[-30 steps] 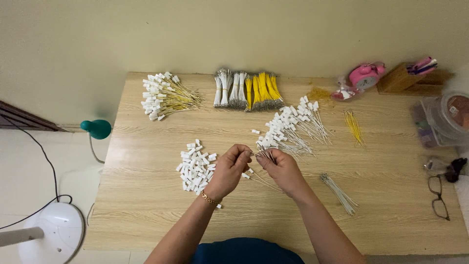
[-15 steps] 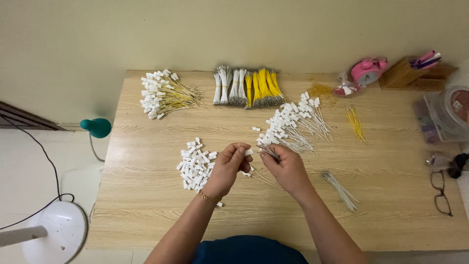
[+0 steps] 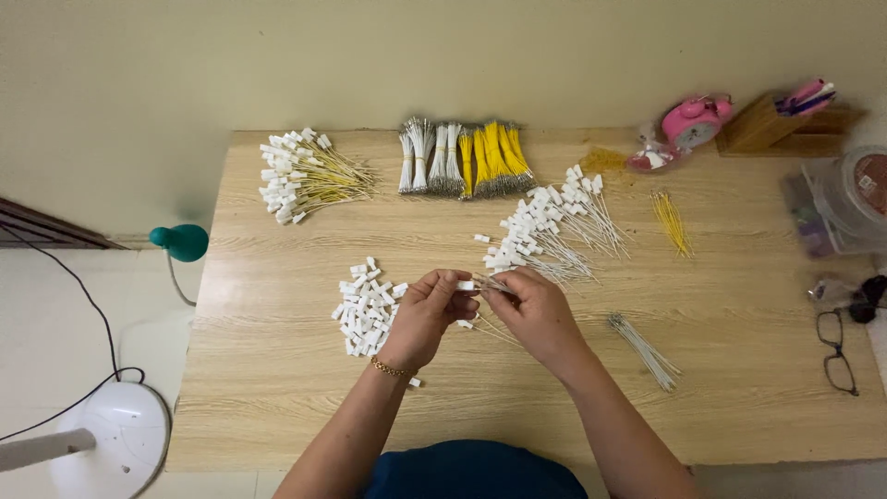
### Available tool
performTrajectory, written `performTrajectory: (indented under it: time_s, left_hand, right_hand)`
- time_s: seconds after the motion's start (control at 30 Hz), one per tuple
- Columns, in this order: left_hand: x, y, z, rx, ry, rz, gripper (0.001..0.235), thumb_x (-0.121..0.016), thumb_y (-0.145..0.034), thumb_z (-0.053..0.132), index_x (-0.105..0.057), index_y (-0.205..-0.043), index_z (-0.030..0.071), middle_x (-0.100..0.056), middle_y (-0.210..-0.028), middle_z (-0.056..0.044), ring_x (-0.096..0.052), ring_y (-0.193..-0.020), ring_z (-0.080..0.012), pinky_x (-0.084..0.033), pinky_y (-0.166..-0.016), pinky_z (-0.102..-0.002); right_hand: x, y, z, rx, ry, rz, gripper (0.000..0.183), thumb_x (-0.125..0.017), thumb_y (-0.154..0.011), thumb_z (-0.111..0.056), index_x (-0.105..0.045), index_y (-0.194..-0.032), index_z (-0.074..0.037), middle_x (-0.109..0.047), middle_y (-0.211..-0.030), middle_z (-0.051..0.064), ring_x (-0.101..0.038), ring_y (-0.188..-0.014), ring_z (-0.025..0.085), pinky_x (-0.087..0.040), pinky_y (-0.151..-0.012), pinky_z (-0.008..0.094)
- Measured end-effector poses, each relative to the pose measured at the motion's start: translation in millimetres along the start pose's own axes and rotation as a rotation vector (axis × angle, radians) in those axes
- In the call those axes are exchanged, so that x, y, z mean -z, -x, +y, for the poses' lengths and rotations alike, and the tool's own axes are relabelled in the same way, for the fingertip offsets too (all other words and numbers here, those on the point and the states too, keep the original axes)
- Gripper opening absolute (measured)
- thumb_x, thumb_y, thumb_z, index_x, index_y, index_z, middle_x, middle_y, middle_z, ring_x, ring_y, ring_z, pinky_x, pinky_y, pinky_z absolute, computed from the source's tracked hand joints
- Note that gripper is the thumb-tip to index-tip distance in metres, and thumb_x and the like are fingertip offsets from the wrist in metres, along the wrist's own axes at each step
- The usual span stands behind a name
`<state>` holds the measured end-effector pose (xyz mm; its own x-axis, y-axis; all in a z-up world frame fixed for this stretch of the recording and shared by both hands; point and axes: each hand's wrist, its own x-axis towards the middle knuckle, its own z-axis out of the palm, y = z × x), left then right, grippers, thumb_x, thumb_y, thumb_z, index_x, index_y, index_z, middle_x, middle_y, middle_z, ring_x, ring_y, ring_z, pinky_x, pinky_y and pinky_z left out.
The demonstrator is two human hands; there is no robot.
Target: The person repeatedly picks small white plastic caps and metal wires from a table and presses the caps onto the wire ends. Completed units are placed into a growing pile on the right side of the table.
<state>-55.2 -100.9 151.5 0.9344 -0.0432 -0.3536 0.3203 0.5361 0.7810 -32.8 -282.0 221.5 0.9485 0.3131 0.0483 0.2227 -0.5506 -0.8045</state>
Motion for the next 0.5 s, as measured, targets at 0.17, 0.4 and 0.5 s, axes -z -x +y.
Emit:
performTrajectory:
  time_s: [0.17,0.4,0.5]
  left_hand:
    - [4,-1,1,0.023,0.05,0.009,0.034,-0.056,-0.105,0.033,-0.066,-0.115,0.002,-0.076,-0.096,-0.017,-0.077,-0.081,-0.0215,-0.065,-0.076,-0.035]
    - [7,-9,-15,0.045,0.0,0.034,0.029,-0.061,-0.103,0.031,-0.068,-0.111,0.003,-0.076,-0.091,-0.018,-0.078,-0.081,-0.0243,-0.065,-0.074,-0.035]
    - [7,-11,-25,0.057,0.022,0.057,0.026,-0.061,-0.104,0.027,-0.067,-0.109,0.003,-0.076,-0.091,-0.018,-0.078,-0.08,-0.025,-0.066,-0.073,-0.036]
  right_hand:
    - [-6,2,14,-0.08,-0.083,-0.036,0.014,-0.067,-0.096,-0.019,-0.072,-0.101,-0.007,-0.066,-0.075,0.019,-0.066,-0.072,0.031,-0.053,-0.066,0.042]
    - [-10,3,18,-0.034,0.002,-0.05,0.014,-0.065,-0.096,-0.021,-0.069,-0.101,-0.009,-0.068,-0.08,0.018,-0.07,-0.079,0.037,-0.055,-0.069,0.045]
    - [-16,5,26,-0.029,0.016,-0.043,0.013,-0.066,-0.095,-0.019,-0.068,-0.101,-0.008,-0.068,-0.081,0.019,-0.07,-0.08,0.037,-0.055,-0.07,0.045]
